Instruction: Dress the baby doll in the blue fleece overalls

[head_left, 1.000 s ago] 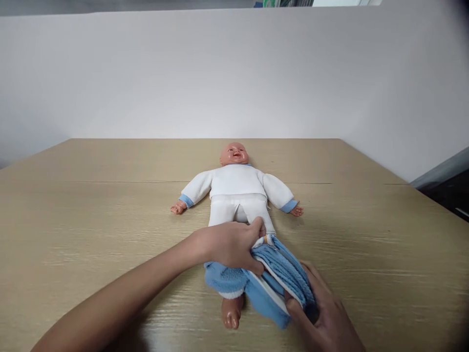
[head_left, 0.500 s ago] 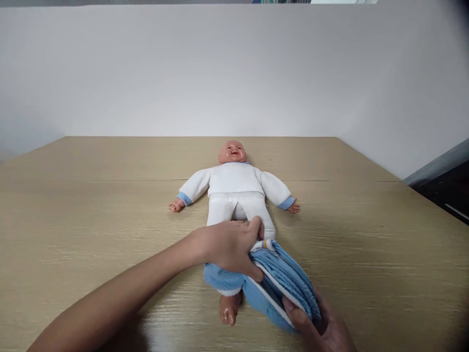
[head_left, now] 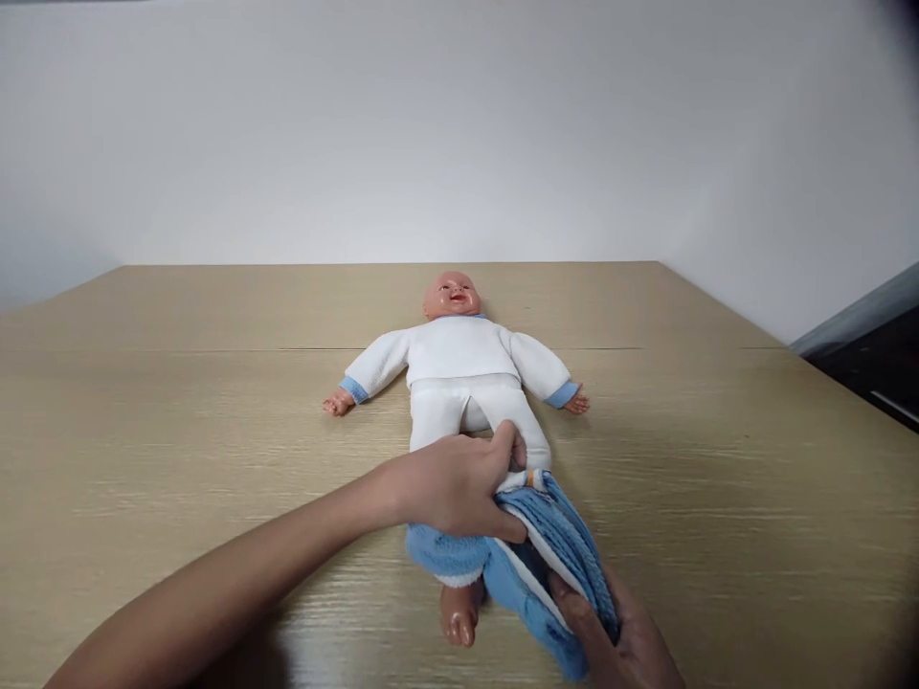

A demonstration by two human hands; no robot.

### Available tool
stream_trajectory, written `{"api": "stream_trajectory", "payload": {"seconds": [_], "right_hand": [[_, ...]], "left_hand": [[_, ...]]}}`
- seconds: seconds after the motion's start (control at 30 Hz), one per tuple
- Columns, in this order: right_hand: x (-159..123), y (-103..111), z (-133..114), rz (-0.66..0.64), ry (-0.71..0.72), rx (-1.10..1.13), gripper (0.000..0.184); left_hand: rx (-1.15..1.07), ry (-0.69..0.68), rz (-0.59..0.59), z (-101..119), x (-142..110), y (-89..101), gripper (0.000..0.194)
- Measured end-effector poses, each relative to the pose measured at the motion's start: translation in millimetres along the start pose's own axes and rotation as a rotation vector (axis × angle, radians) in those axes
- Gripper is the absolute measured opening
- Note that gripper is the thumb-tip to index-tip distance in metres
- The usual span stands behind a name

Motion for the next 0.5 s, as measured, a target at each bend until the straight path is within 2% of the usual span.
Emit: {"api": "stream_trajectory", "payload": {"seconds": [0.13, 0.27, 0.33, 0.5], "right_hand": [[1.9, -2.0, 7.2, -0.019, 0.069, 0.095, 0.042], [-4.0, -1.6, 8.7, 0.047, -0.011, 0.122, 0.044], [-5.3, -1.4, 9.8, 0.05, -0.036, 0.1, 0.044], [-9.8, -2.5, -1.5, 0.026, 0.048, 0.05, 0.04]], "left_hand": [[-0.205, -0.048, 0.003, 3.1, 1.2, -3.0, 0.06], [-0.354, -0.096, 0.05, 3.5, 2.3, -2.4, 0.06], [-0.388, -0.115, 0.081, 4.1, 1.7, -2.5, 0.058], [-0.378, -0.141, 0.144, 5.7, -1.1, -4.3, 0.062]]}}
Point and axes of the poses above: each hand's wrist, its own x-axis towards the middle knuckle, its own y-axis out of the back of the hand, z = x × y, the point moved 7 cm from there along x, towards the middle knuckle, and after that the axes turned 15 degrees about z, right-handed, at the moved point
